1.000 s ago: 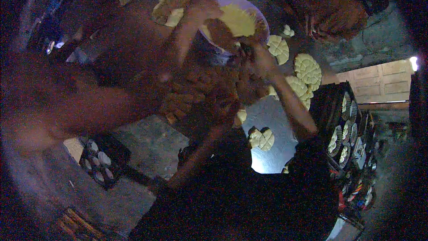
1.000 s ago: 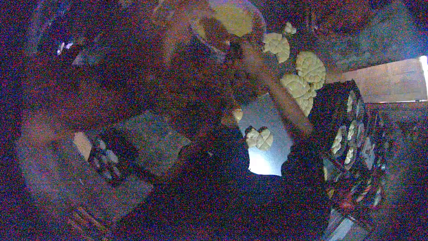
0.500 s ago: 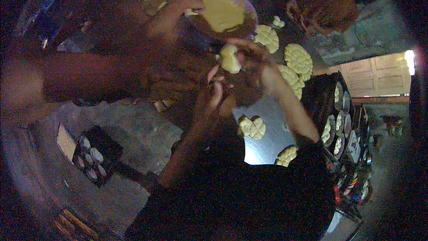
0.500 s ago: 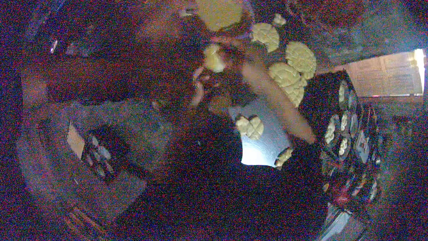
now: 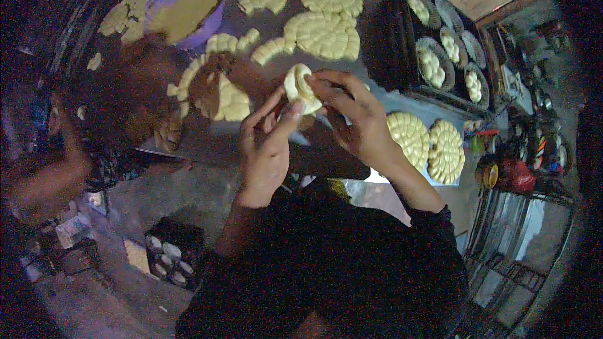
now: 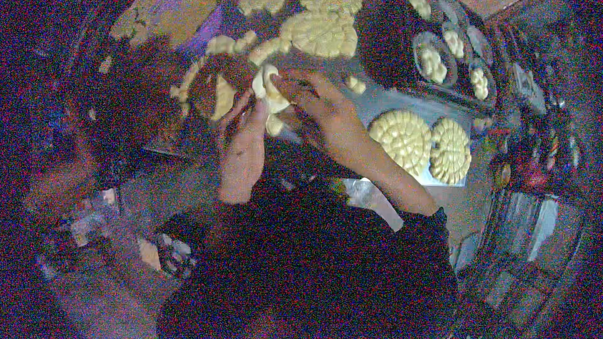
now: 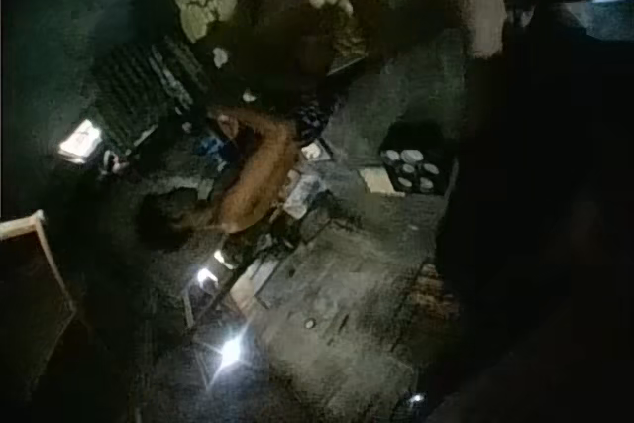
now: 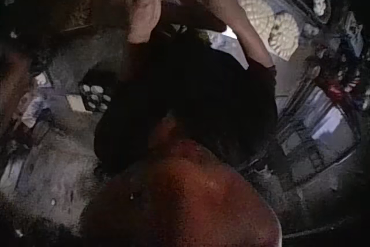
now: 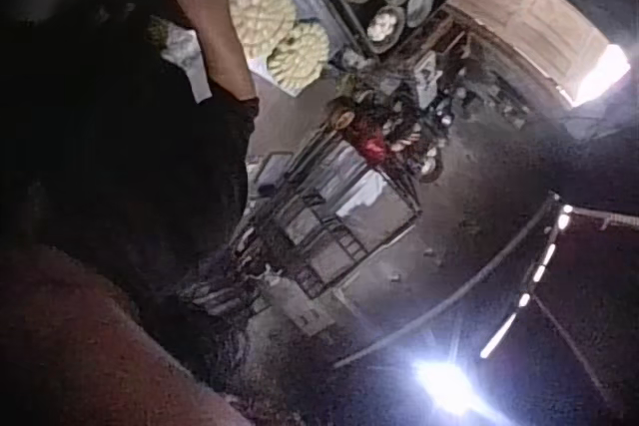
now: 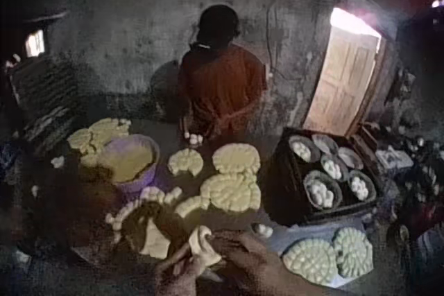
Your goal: The person rolls small balls of dough by hand, places them into paper liners on a baking tray, and arranges larger segmented dough circles on another tray.
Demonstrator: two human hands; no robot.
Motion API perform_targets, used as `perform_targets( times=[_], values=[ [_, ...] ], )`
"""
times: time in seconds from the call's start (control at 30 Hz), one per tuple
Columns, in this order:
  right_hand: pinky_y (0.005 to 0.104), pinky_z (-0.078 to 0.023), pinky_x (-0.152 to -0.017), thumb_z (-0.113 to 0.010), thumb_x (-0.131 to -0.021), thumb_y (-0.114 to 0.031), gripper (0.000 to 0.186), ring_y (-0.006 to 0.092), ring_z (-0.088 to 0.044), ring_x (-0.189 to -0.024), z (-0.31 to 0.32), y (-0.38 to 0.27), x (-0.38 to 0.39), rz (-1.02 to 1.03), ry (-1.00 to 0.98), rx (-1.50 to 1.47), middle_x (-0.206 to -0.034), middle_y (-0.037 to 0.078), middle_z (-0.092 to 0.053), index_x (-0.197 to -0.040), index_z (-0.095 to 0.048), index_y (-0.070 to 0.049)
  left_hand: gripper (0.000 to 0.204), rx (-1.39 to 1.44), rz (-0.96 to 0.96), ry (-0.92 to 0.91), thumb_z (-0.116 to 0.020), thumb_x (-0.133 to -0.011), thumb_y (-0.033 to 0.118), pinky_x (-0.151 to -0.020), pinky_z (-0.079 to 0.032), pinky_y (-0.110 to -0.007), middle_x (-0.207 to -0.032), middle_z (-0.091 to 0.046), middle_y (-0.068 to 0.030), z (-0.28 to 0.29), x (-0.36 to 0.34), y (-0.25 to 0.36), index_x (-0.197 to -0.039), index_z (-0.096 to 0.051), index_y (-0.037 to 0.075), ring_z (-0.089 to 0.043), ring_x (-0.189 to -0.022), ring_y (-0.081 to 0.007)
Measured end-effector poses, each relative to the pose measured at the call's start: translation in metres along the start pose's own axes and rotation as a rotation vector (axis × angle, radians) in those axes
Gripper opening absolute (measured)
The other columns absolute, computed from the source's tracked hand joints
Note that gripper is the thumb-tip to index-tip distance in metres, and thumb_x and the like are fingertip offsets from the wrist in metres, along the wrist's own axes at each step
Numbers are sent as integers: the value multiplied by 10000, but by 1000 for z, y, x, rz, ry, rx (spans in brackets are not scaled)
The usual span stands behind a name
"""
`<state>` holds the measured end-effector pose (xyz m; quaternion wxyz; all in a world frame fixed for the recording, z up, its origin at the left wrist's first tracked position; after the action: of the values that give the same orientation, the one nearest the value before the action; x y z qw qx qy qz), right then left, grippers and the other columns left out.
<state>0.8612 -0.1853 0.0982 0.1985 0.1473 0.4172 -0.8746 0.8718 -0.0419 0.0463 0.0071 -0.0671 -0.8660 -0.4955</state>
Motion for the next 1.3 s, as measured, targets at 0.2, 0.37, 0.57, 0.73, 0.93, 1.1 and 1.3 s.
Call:
perform_targets(
  times=[0.2,0.37,0.57,0.73,0.93,1.1,1.3],
  values=[
    [368,-533,-858,-734,-775,22,271,295,-654,-1042,29,18,57,31,157,-266,-1201,162,-633,-1041,-707,-23,300,-29,-111,-139,-624,-954,92,-1024,-401,-317,-1240,-617,-114,-35,39,-33,-1229,-613,-26,-554,-1167,-171],
    [371,-527,-807,-773,-720,0,298,294,-645,-1000,46,-17,82,181,80,16,-1162,136,-650,-1009,-696,-3,239,166,127,-95,-586,-980,110,-916,-462,-303,-1139,-650,-110,-57,47,-41,-1164,-646,-31,-611,-1006,-165],
    [356,-518,-773,-759,-741,3,255,273,-637,-946,55,-27,80,344,-19,-27,-1139,132,-652,-985,-696,-35,164,-87,-67,-244,-566,-961,20,-700,-485,-235,-906,-688,-37,-52,53,-36,-1026,-699,-50,-615,-824,-104],
    [383,-490,-704,-741,-754,-14,202,291,-588,-858,49,-38,59,188,29,-77,-966,115,-618,-936,-661,-50,157,-398,-83,-200,-665,-880,-2,-739,-515,-256,-967,-719,-58,-34,50,2,-1025,-722,-18,-633,-896,-104],
    [332,-462,-710,-811,-723,-41,288,230,-563,-818,27,-48,19,104,100,-199,-922,102,-634,-984,-689,-55,188,-317,-341,-453,-706,-849,4,-839,-534,-291,-1018,-727,-103,-2,19,26,-1036,-724,-4,-664,-956,-143],
    [334,-431,-730,-833,-693,-46,376,242,-548,-803,-21,-60,-14,126,-111,-147,-1013,60,-685,-1028,-662,-64,213,58,-90,-479,-651,-929,125,-859,-529,-323,-1117,-691,-130,38,-20,14,-1089,-680,-11,-657,-1022,-192],
    [427,-442,-786,-832,-682,-230,550,322,-567,-923,-44,-21,-14,-144,-99,253,-959,86,-620,-1163,-593,-112,432,342,399,-604,-646,-934,293,-844,-506,-319,-1170,-625,-94,46,-32,-11,-1241,-591,-6,-605,-1051,-189]
  ],
)
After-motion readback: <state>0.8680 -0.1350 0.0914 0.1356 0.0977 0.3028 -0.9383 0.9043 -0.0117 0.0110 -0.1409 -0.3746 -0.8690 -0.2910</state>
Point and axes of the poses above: each hand's wrist, its own x-axis away from the middle knuckle, its own z-axis out of the back of the hand, y = z × x, the point moved 6 cm from there along -x, towards the middle knuckle
